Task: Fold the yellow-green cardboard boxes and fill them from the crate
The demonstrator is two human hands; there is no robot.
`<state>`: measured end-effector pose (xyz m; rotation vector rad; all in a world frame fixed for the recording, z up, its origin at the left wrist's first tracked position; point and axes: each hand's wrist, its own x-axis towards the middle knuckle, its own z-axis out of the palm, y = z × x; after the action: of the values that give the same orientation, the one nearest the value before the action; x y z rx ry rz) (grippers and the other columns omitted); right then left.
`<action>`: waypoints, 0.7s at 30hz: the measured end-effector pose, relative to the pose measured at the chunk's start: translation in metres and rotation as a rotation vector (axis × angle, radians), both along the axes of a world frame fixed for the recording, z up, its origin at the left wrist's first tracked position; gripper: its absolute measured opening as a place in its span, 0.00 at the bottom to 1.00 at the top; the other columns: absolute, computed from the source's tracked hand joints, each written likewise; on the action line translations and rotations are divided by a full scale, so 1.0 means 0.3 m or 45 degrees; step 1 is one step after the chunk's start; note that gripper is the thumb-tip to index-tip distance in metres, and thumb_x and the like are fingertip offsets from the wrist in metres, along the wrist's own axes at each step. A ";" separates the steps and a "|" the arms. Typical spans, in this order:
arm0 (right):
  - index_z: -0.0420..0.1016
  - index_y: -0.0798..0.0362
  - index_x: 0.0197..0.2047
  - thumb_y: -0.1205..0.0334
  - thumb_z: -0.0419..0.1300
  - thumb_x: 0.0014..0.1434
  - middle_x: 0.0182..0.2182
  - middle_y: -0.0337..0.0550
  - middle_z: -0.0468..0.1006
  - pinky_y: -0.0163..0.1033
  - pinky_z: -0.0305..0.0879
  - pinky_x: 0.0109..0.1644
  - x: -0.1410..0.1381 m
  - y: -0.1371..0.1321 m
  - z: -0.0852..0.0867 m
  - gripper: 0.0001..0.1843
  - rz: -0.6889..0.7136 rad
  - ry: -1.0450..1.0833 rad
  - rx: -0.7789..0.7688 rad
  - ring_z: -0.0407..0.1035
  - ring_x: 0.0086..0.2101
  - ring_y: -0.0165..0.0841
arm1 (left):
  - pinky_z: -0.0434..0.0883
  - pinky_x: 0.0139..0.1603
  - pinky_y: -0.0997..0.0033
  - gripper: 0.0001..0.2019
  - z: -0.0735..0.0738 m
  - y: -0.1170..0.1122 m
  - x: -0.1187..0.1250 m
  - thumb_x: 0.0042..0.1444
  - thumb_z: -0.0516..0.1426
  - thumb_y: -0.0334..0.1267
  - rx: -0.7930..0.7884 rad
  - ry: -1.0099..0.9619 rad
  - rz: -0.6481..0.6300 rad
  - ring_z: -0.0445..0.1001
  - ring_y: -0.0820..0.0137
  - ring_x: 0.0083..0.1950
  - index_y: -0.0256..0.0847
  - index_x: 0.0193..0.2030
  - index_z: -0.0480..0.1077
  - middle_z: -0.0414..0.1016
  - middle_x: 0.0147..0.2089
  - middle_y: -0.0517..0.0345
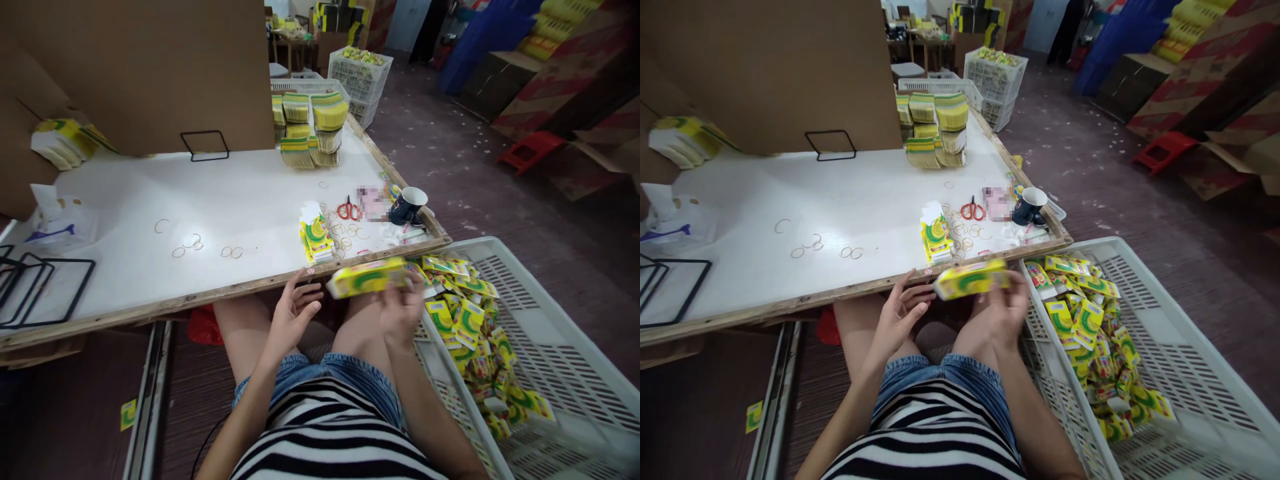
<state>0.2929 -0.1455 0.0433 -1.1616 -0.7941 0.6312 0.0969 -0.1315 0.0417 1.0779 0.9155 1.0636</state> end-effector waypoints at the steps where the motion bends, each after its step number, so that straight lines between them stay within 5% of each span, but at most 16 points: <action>1: 0.65 0.45 0.45 0.50 0.58 0.60 0.36 0.38 0.74 0.36 0.66 0.33 0.022 0.002 0.001 0.12 -0.196 0.036 0.099 0.69 0.29 0.30 | 0.71 0.55 0.59 0.35 -0.005 0.005 -0.005 0.54 0.62 0.41 0.004 0.010 0.049 0.76 0.62 0.51 0.44 0.66 0.54 0.74 0.53 0.45; 3: 0.63 0.45 0.46 0.47 0.51 0.63 0.34 0.38 0.73 0.36 0.64 0.31 0.045 0.027 -0.005 0.14 -0.300 0.040 0.154 0.66 0.26 0.29 | 0.70 0.55 0.58 0.33 -0.014 0.013 -0.008 0.53 0.63 0.42 0.001 0.032 0.103 0.76 0.62 0.51 0.43 0.64 0.58 0.75 0.52 0.45; 8: 0.72 0.56 0.39 0.51 0.65 0.52 0.32 0.46 0.76 0.40 0.65 0.38 -0.047 0.238 -0.075 0.17 0.033 -0.191 -0.114 0.68 0.31 0.34 | 0.71 0.53 0.59 0.27 -0.018 0.005 0.007 0.53 0.62 0.43 0.009 0.096 0.012 0.76 0.61 0.49 0.40 0.60 0.64 0.75 0.50 0.45; 13: 0.71 0.60 0.47 0.53 0.66 0.50 0.47 0.60 0.73 0.49 0.58 0.54 -0.156 0.459 -0.147 0.25 0.042 -0.953 -0.512 0.64 0.48 0.46 | 0.72 0.53 0.58 0.26 -0.025 -0.014 -0.039 0.55 0.60 0.42 0.014 0.182 0.070 0.77 0.63 0.48 0.40 0.60 0.62 0.75 0.50 0.46; 17: 0.68 0.58 0.47 0.57 0.65 0.52 0.45 0.59 0.73 0.50 0.57 0.52 -0.186 0.482 -0.180 0.22 -0.008 -1.124 -0.615 0.63 0.47 0.48 | 0.72 0.53 0.58 0.26 -0.041 -0.017 -0.086 0.54 0.60 0.42 -0.012 0.236 0.166 0.76 0.63 0.49 0.38 0.59 0.62 0.75 0.49 0.46; 21: 0.67 0.55 0.43 0.60 0.64 0.51 0.46 0.57 0.72 0.52 0.56 0.53 -0.195 0.460 -0.177 0.17 -0.068 -0.917 -0.495 0.62 0.48 0.47 | 0.72 0.53 0.58 0.25 -0.049 -0.010 -0.084 0.54 0.60 0.42 -0.027 0.251 0.155 0.77 0.63 0.48 0.37 0.57 0.64 0.76 0.48 0.45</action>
<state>0.2343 -0.0075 -0.0100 -1.8030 -1.2735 0.3154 0.0716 -0.1345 0.0269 1.1347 1.1601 1.0575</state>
